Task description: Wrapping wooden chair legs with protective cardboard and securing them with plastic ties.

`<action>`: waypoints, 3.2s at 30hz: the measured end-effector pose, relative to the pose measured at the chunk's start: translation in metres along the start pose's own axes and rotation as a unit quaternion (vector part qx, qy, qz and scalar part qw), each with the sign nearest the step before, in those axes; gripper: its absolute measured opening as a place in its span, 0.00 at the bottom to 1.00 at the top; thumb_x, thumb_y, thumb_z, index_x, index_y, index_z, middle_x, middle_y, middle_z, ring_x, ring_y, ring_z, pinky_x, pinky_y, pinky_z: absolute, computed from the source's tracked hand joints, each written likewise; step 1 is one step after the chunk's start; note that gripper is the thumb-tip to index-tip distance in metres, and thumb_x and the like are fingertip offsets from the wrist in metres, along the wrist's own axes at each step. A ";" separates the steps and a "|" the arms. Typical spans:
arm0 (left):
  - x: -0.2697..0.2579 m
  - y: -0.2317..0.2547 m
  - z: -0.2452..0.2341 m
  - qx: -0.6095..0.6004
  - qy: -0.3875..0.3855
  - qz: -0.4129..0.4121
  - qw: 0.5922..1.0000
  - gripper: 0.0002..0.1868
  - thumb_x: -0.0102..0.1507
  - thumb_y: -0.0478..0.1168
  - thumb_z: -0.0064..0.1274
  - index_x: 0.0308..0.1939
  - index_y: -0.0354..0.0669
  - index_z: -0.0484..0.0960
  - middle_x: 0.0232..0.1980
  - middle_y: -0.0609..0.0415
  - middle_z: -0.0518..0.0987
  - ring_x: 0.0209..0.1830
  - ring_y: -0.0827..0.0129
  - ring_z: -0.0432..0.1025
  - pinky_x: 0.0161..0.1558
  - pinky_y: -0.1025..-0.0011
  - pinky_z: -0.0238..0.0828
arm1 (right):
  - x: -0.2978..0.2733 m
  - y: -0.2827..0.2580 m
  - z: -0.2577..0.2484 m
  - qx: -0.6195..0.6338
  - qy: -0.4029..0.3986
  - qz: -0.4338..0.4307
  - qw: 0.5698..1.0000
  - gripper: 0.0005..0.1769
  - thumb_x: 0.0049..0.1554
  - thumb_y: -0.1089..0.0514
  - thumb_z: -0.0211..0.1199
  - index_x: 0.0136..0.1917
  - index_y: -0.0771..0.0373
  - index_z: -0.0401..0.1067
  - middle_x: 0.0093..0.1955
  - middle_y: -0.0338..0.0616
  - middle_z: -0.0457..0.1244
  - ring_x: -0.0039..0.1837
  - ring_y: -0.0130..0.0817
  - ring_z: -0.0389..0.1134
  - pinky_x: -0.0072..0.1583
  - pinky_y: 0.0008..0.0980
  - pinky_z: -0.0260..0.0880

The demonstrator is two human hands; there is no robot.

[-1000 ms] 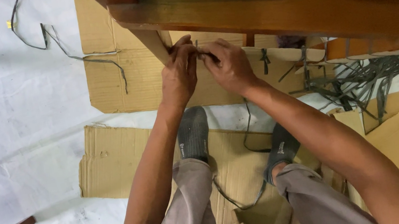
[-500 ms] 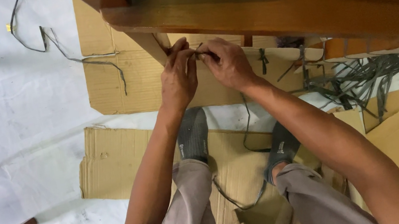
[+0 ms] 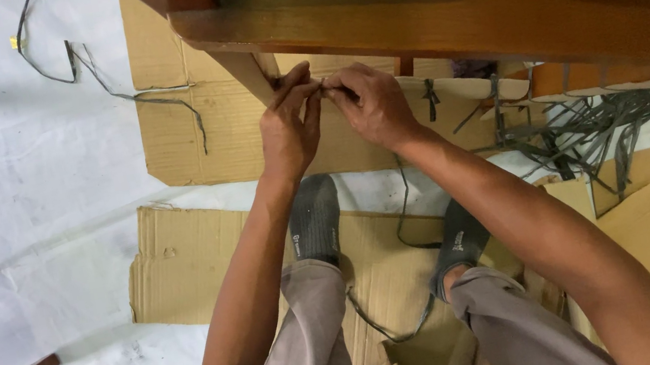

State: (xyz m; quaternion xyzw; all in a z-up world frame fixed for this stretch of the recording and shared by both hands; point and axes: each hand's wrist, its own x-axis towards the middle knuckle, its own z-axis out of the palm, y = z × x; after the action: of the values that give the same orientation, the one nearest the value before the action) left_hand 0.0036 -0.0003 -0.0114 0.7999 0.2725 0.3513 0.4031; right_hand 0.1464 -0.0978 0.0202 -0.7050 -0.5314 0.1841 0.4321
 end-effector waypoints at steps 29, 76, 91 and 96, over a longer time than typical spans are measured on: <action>0.001 0.003 0.009 0.109 0.040 0.030 0.993 0.06 0.67 0.33 0.57 0.48 0.43 0.80 0.58 0.51 0.81 0.52 0.52 0.79 0.51 0.60 0.79 | -0.037 0.003 0.008 -0.087 0.000 0.002 0.996 0.04 0.61 0.62 0.66 0.49 0.64 0.75 0.47 0.52 0.68 0.48 0.52 0.72 0.47 0.44 0.70; -0.158 0.070 -0.108 -0.040 -0.096 -0.186 0.977 0.19 0.66 0.40 0.57 0.61 0.43 0.80 0.58 0.48 0.84 0.55 0.60 0.78 0.56 0.64 0.74 | -0.307 0.079 -0.045 0.139 0.084 0.349 0.923 0.20 0.66 0.53 0.58 0.66 0.65 0.74 0.51 0.46 0.72 0.52 0.32 0.72 0.54 0.32 0.71; -0.031 0.248 -0.260 0.066 -0.073 0.092 0.991 0.14 0.71 0.40 0.56 0.60 0.42 0.83 0.60 0.47 0.83 0.57 0.56 0.80 0.56 0.62 0.75 | -0.215 -0.101 -0.199 0.252 0.224 0.207 0.918 0.13 0.64 0.64 0.61 0.61 0.66 0.76 0.55 0.46 0.70 0.46 0.29 0.71 0.49 0.29 0.76; -0.001 0.262 -0.252 0.107 -0.038 0.187 0.976 0.18 0.75 0.42 0.58 0.65 0.38 0.78 0.62 0.44 0.82 0.60 0.54 0.78 0.57 0.61 0.76 | -0.160 -0.193 -0.248 0.075 0.182 0.087 0.977 0.12 0.69 0.67 0.60 0.64 0.69 0.75 0.55 0.50 0.70 0.47 0.30 0.71 0.47 0.30 0.75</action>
State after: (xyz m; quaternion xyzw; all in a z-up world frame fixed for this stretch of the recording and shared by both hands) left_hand -0.1539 -0.0245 0.3152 0.8880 0.1381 0.3585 0.2527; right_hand 0.1518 -0.3339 0.2815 -0.7359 -0.3655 0.1289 0.5552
